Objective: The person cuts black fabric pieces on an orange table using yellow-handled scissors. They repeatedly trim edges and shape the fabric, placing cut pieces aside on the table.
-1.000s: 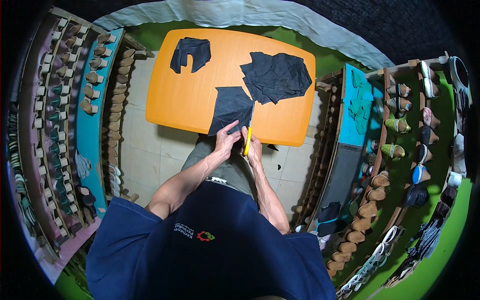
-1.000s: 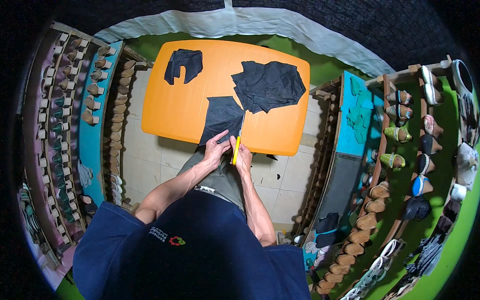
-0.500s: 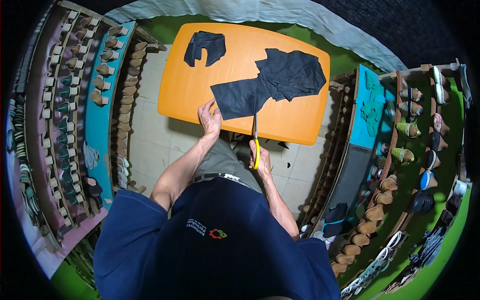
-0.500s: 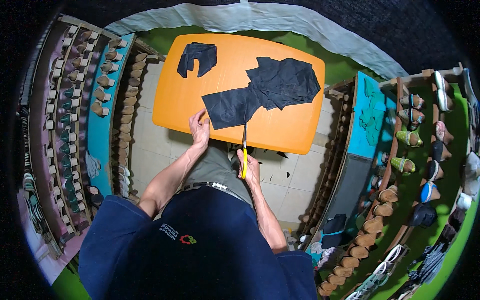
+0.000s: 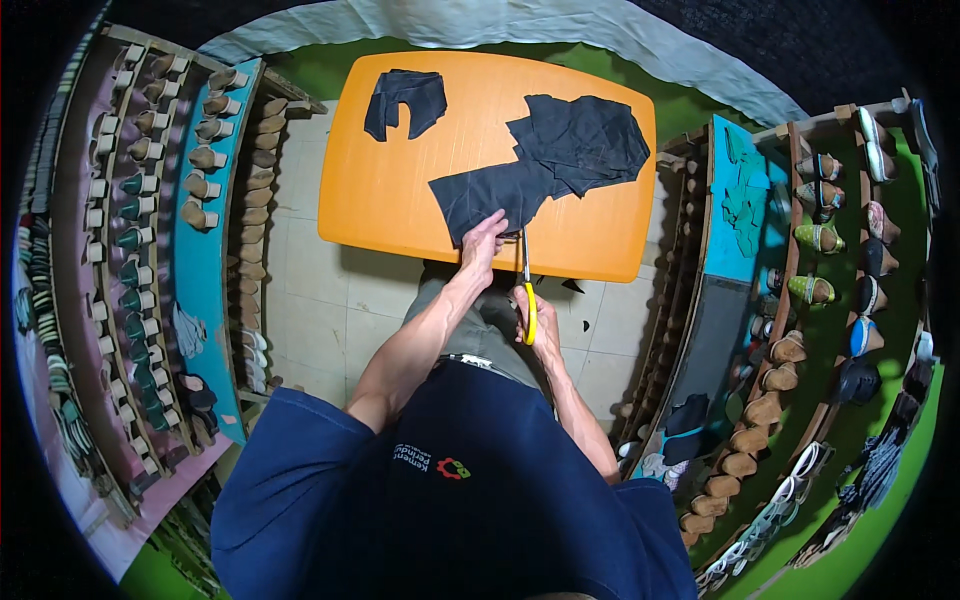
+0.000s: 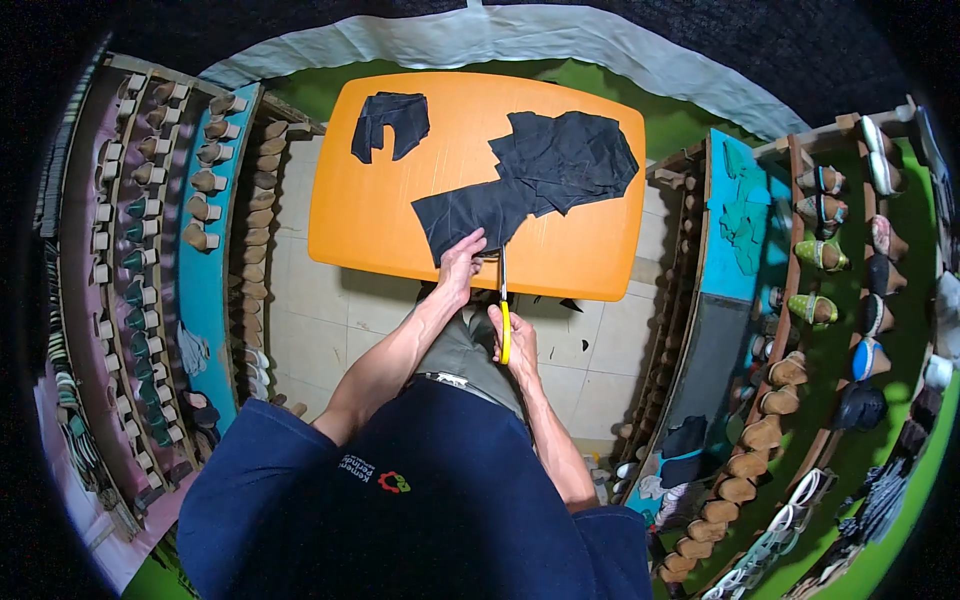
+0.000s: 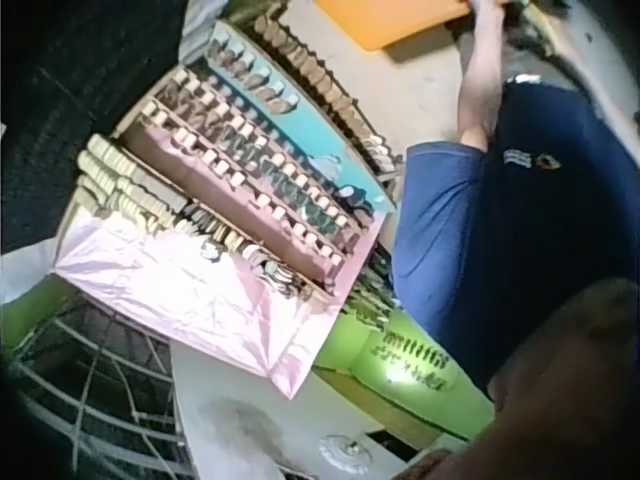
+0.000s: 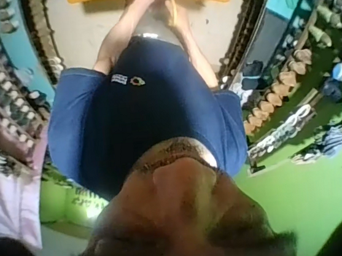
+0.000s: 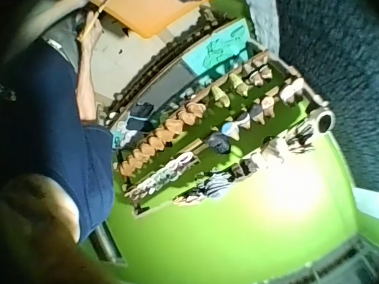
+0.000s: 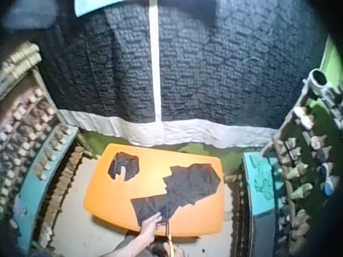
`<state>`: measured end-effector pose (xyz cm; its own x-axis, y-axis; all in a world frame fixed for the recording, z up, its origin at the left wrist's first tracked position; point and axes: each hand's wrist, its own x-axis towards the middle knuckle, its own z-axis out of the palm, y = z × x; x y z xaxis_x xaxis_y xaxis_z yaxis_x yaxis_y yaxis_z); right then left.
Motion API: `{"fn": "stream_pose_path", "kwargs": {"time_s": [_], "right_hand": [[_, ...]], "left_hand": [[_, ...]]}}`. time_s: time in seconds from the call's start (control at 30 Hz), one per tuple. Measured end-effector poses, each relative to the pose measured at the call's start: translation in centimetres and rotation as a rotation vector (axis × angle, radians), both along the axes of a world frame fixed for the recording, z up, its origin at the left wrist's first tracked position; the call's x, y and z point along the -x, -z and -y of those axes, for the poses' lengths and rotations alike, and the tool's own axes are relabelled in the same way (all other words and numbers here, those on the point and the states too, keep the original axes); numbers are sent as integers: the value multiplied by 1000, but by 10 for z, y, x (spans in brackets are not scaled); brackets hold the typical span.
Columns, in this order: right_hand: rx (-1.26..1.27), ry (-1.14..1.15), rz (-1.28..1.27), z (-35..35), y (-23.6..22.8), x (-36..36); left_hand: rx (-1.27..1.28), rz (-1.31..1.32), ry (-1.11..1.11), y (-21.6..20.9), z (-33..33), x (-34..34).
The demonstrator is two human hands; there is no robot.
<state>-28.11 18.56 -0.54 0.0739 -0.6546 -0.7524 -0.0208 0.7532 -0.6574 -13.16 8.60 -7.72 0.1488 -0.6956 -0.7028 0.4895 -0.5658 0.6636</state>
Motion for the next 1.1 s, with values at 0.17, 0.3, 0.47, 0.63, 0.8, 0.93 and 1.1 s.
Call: {"fn": "stream_pose_path", "kwargs": {"time_s": [0.17,0.3,0.47,0.63,0.8,0.93,1.1], "right_hand": [[3,-37,52,4,-2,-10],[-24,-52,135,5,-2,-22],[-125,-194,212,6,2,-25],[-98,-244,148,-3,9,-31],[-65,-223,98,6,11,-36],[-71,-239,88,17,8,-41],[-172,-435,81,9,-1,-23]], "left_hand": [[137,550,105,-33,-1,-1],[171,669,91,-29,-5,-15],[164,72,-271,-4,-13,-27],[119,-105,-387,-3,-15,-27],[131,-143,-367,-1,-20,-20],[133,-89,-365,-11,-18,-16],[196,1,-409,-18,11,-39]]}}
